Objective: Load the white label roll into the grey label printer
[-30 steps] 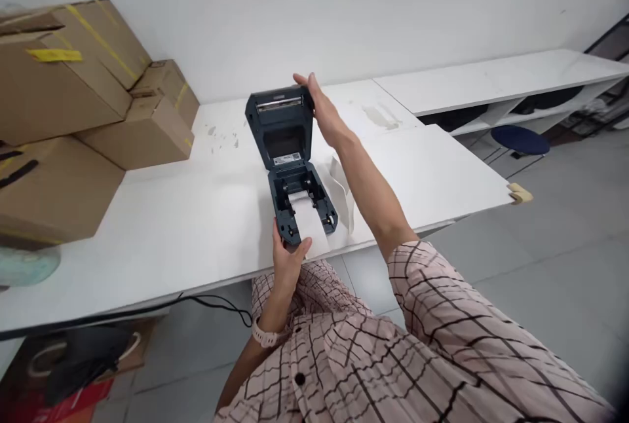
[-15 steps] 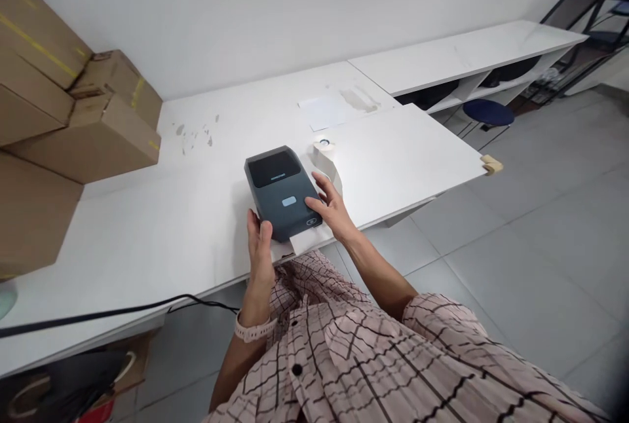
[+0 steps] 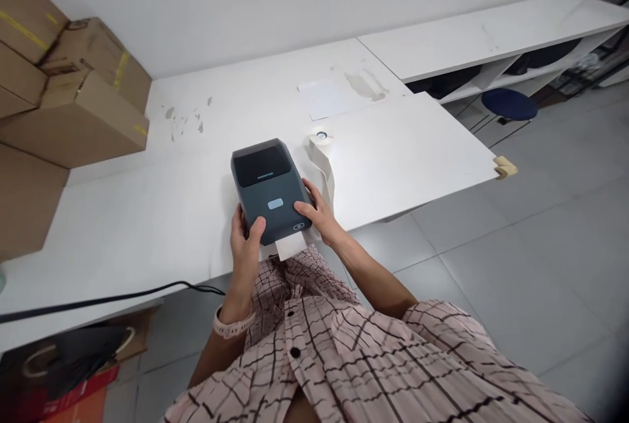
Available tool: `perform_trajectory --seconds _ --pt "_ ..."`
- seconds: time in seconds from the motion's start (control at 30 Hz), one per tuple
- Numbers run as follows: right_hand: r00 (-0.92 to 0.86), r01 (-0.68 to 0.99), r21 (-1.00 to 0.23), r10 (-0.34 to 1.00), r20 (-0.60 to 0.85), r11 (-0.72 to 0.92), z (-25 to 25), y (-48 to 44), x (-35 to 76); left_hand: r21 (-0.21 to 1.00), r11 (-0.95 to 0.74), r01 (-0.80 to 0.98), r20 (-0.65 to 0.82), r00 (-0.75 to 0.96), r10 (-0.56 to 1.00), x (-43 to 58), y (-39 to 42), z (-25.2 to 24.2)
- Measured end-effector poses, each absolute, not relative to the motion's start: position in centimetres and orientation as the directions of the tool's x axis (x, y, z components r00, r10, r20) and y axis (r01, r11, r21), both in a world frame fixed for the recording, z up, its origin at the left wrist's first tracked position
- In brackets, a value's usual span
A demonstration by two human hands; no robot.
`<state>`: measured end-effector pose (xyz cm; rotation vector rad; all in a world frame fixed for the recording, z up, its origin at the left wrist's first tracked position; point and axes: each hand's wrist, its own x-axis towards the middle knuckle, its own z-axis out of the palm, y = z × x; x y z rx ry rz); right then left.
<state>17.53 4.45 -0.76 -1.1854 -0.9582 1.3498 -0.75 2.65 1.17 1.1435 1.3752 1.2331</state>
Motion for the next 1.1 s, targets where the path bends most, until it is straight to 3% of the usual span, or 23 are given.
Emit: perform_trajectory --seconds 0.1,0.13,0.23,0.3,0.4,0.53,0.7,0.8,0.93,1.1 --pt "0.033 -0.173 -0.973 0.987 -0.160 -0.152 -0.6 4.2 17.5 0.963 0.019 0.269 0.116 -0.476 0.872 -0.5 -1.0 0.0" --pt "0.036 -0.177 -0.971 0.984 -0.172 -0.163 -0.6 4.1 17.5 0.955 0.057 0.291 0.102 -0.502 0.859 -0.3 -2.2 -0.4" --pt "0.030 -0.197 -0.964 0.981 -0.190 -0.180 -0.5 4.0 17.5 0.953 0.229 0.196 -0.178 -0.249 0.952 0.6 -4.3 -0.8" --pt "0.015 -0.203 -0.963 0.983 -0.182 -0.175 -0.5 4.0 17.6 0.932 0.356 0.064 -0.353 -0.052 0.934 1.4 -4.2 -0.6" --pt "-0.005 -0.180 -0.968 0.985 -0.175 -0.173 -0.5 4.1 17.8 0.900 0.434 -0.045 -0.431 0.060 0.900 2.1 -3.2 0.0" --pt "0.056 0.002 -0.996 0.995 -0.087 -0.087 0.1 4.8 18.0 0.922 0.369 0.118 -0.374 0.022 0.927 1.8 -2.5 -0.2" --pt "0.016 0.200 -0.971 0.991 0.135 0.129 0.8 6.5 17.2 0.939 0.291 0.181 -0.315 0.122 0.941 0.0 -2.9 -0.3" --pt "-0.002 0.277 -0.943 0.981 0.192 0.185 0.7 7.3 16.6 0.954 0.218 0.207 -0.225 0.012 0.974 -2.0 -3.2 0.0" --pt "0.036 0.240 -0.959 0.986 0.163 0.149 0.9 7.0 16.9 0.962 0.064 0.267 -0.002 -0.227 0.974 -4.0 -2.3 0.3" --pt "0.065 0.143 -0.988 0.995 0.070 0.060 1.1 4.1 18.3 0.982 -0.022 0.186 0.028 -0.031 0.999 -3.4 -0.7 0.4"
